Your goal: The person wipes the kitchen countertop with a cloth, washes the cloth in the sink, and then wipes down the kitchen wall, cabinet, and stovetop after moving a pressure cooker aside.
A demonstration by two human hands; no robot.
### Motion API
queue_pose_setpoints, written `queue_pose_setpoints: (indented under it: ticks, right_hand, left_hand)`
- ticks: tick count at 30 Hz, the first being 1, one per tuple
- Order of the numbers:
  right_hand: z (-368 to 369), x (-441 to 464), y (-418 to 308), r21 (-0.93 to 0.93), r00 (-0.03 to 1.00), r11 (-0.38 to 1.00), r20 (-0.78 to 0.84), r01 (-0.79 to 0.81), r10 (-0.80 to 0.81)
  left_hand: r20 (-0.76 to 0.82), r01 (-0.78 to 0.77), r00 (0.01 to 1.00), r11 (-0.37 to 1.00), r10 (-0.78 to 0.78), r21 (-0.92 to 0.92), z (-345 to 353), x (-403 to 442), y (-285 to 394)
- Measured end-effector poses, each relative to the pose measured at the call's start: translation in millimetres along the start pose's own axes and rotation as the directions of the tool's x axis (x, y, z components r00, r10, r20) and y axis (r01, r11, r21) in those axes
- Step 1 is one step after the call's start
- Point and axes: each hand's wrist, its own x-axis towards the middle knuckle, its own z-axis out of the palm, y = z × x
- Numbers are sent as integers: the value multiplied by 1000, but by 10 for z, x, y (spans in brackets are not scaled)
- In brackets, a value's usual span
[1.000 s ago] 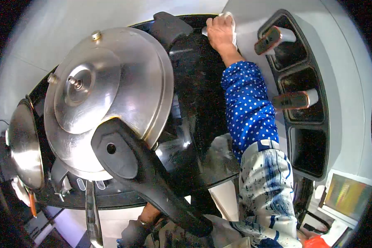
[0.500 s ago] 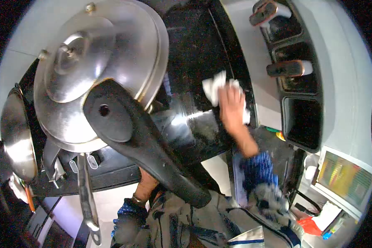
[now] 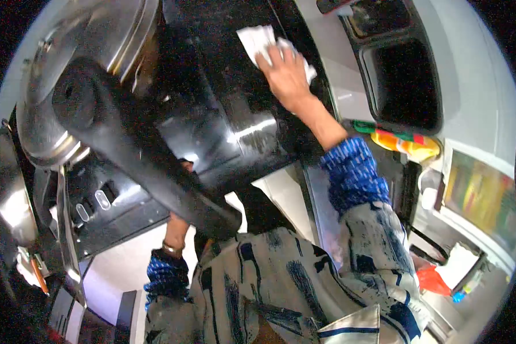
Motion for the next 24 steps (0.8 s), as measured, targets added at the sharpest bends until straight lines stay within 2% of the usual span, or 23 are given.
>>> queue_pose_setpoints:
  ticks: [1, 2, 3, 4, 5, 6, 8, 9, 10, 11, 13, 15, 16, 17, 18, 20, 22, 23, 24]
  right_hand:
    - [-218, -313, -41, -79, 995, 994, 65, 80, -74]
    - [-489, -516, -95, -42, 977, 992, 183, 118, -108]
    - [-743, -646, -151, -51, 966, 989, 224, 139, -124]
    - [-1037, -717, -221, -126, 969, 990, 246, 70, -37]
    - [-1142, -798, -213, -299, 991, 954, 133, 21, 20]
    - [-1189, -806, -131, -359, 991, 931, 92, -62, 102]
    - [-950, -869, 200, -460, 985, 881, 65, -115, 162]
    - [-827, -744, 237, -543, 978, 839, 153, -36, 140]
    - [-670, -595, 272, -616, 963, 787, 236, 43, 132]
    - [-413, -412, 375, -611, 998, 790, 53, 46, -18]
    - [-125, 219, 526, -562, 995, 827, -97, -25, -37]
    - [-103, 875, 621, -681, 996, 728, 85, 83, -33]
    - [64, 1152, 774, -545, 975, 838, -173, 20, -136]
    - [228, 1265, 909, -477, 959, 879, -254, -13, -123]
    - [329, 1275, 961, -398, 941, 917, -324, -36, -103]
    - [-220, 624, 692, -414, 984, 904, -91, 104, -155]
    - [-543, -203, 440, -516, 994, 856, 104, 31, 26]
    - [-701, -589, 271, -614, 974, 789, 173, -11, 148]
    - [-940, -870, 129, -619, 953, 785, 219, -30, 209]
  left_hand:
    - [25, -32, 999, 997, 30, 77, 21, -153, -142]
    - [43, -74, 997, 985, 68, 157, 63, -247, -309]
    - [49, -53, 998, 992, 48, 112, 102, -226, -379]
    - [31, -5, 999, 1000, 4, 24, 124, -251, -436]
    - [31, -36, 999, 997, 34, 65, 150, -281, -471]
    - [33, -70, 997, 992, 67, 109, 164, -291, -502]
    - [12, -86, 996, 990, 85, 110, 177, -296, -533]
    - [1, -105, 994, 988, 106, 115, 188, -310, -548]
    - [73, -32, 997, 997, 26, 75, 143, -303, -519]
    - [30, -73, 997, 984, 69, 160, 111, -310, -456]
    - [-8, -158, 986, 953, 165, 257, 23, -232, -243]
    - [-17, -256, 962, 924, 272, 286, -48, -143, -113]
    - [7, -123, 992, 962, 126, 245, -49, -83, -42]
    - [31, 16, 999, 976, -23, 215, -48, -26, 28]
    - [36, -29, 999, 978, 22, 205, -30, -104, -74]
    - [52, -77, 996, 975, 68, 210, 27, -164, -268]
    - [117, 7, 992, 962, -40, 272, 17, -213, -273]
    - [88, -2, 996, 972, -19, 233, -1, -189, -221]
    - [59, -14, 998, 981, 3, 194, -18, -161, -170]
